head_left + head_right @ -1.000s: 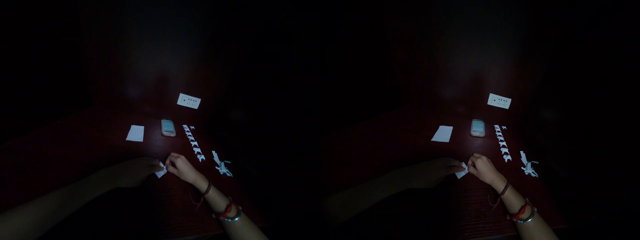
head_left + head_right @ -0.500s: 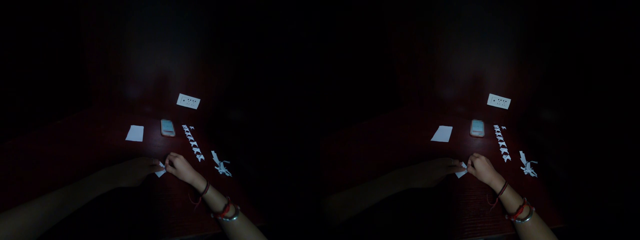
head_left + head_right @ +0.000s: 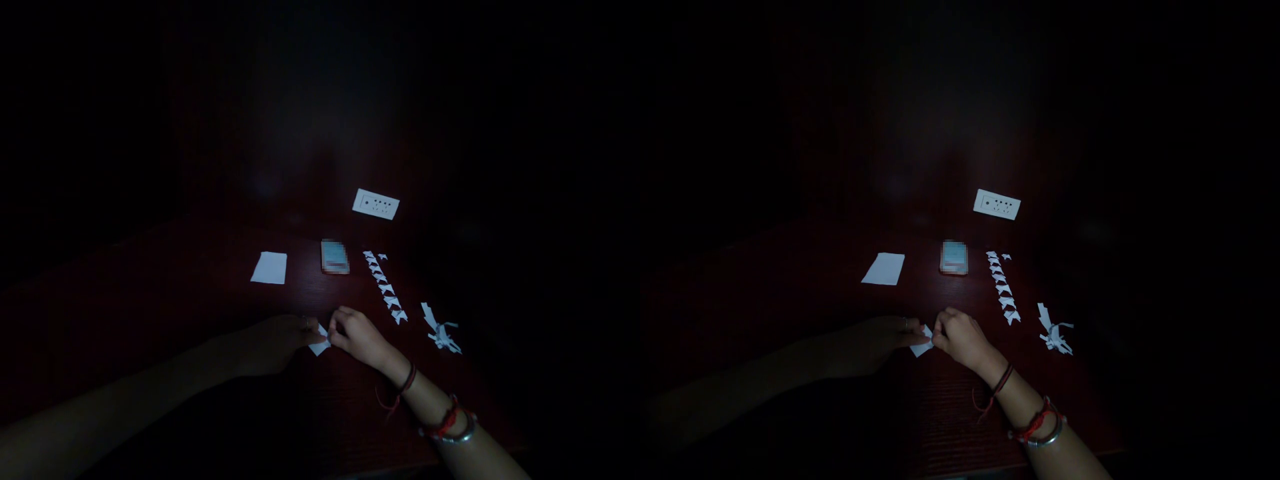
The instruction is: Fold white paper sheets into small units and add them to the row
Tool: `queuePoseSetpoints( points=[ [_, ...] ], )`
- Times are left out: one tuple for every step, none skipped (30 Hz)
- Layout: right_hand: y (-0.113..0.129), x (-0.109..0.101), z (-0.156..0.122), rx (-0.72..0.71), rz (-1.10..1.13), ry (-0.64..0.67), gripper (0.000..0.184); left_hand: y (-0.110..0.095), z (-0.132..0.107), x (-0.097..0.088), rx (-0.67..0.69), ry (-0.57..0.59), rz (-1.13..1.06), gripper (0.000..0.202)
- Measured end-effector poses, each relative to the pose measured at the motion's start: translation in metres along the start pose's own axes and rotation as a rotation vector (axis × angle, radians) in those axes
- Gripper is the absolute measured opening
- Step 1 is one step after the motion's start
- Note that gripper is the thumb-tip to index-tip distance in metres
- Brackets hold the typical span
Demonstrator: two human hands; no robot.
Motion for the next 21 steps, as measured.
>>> queuePoseSetpoints(
  points=[
    [0.000,0.000,0.000,0.000,0.002,0.000,0.002,0.000,0.000,0.001,-0.004,-0.002,0.009,0.050],
    [-0.001,0.000,0.000,0.000,0.007,0.000,0.002,0.001,-0.001,0.002,-0.011,-0.003,0.018,0.050],
    [-0.001,-0.001,0.000,0.000,0.013,-0.001,0.002,0.001,-0.001,0.002,-0.017,-0.003,0.026,0.050],
    [-0.001,-0.002,0.000,0.000,0.021,-0.005,0.002,0.001,-0.001,0.002,-0.021,0.000,0.031,0.051],
    [0.000,-0.004,0.000,-0.002,0.029,-0.012,0.004,0.001,-0.002,0.002,-0.023,0.001,0.033,0.051],
    [0.000,-0.006,-0.001,-0.008,0.036,-0.020,0.006,0.002,-0.002,0.001,-0.019,-0.001,0.032,0.051],
    [0.001,-0.008,-0.001,-0.023,0.043,-0.023,0.009,0.002,-0.003,0.000,-0.010,-0.004,0.029,0.051],
    [0.003,-0.011,-0.002,-0.048,0.047,-0.018,0.012,0.003,-0.004,-0.001,0.002,-0.006,0.026,0.051],
    [0.005,-0.013,-0.003,-0.082,0.049,-0.005,0.015,0.005,-0.005,-0.002,0.015,-0.009,0.024,0.052],
    [0.007,-0.015,-0.005,-0.121,0.045,0.016,0.018,0.006,-0.005,-0.003,0.027,-0.007,0.020,0.053],
    [0.009,-0.016,-0.006,-0.160,0.036,0.042,0.020,0.008,-0.006,-0.004,0.037,-0.002,0.012,0.054],
    [0.011,-0.017,-0.007,-0.196,0.021,0.071,0.022,0.010,-0.006,-0.005,0.045,-0.001,-0.001,0.056],
    [0.013,-0.018,-0.008,-0.222,0.002,0.099,0.024,0.012,-0.006,-0.006,0.052,0.000,-0.019,0.058],
    [0.014,-0.018,-0.009,-0.238,-0.022,0.123,0.025,0.013,-0.006,-0.007,0.062,0.002,-0.041,0.060],
    [0.015,-0.018,-0.009,-0.245,-0.047,0.142,0.027,0.014,-0.005,-0.008,0.073,0.001,-0.063,0.062],
    [0.016,-0.018,-0.010,-0.246,-0.073,0.156,0.027,0.014,-0.004,-0.009,0.084,-0.002,-0.081,0.062],
    [0.016,-0.018,-0.010,-0.245,-0.098,0.165,0.028,0.014,-0.004,-0.010,0.094,-0.005,-0.094,0.063],
    [0.016,-0.017,-0.010,-0.244,-0.122,0.171,0.028,0.013,-0.003,-0.010,0.100,-0.006,-0.103,0.062],
    [0.016,-0.017,-0.011,-0.244,-0.144,0.176,0.029,0.013,-0.003,-0.010,0.098,-0.008,-0.111,0.061],
    [0.016,-0.017,-0.011,-0.244,-0.165,0.180,0.029,0.013,-0.002,-0.011,0.090,-0.010,-0.117,0.060],
    [0.017,-0.018,-0.011,-0.245,-0.186,0.185,0.028,0.013,-0.002,-0.011,0.078,-0.009,-0.120,0.059]
  ],
)
Point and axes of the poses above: each hand's wrist, its own z-axis towards the middle knuckle, its own x-axis out of the palm, y = z × x, the point moved 2 cm from there along z, towards the middle knuckle, and after that the axes turned 10 degrees about z, right-handed, at the moved point
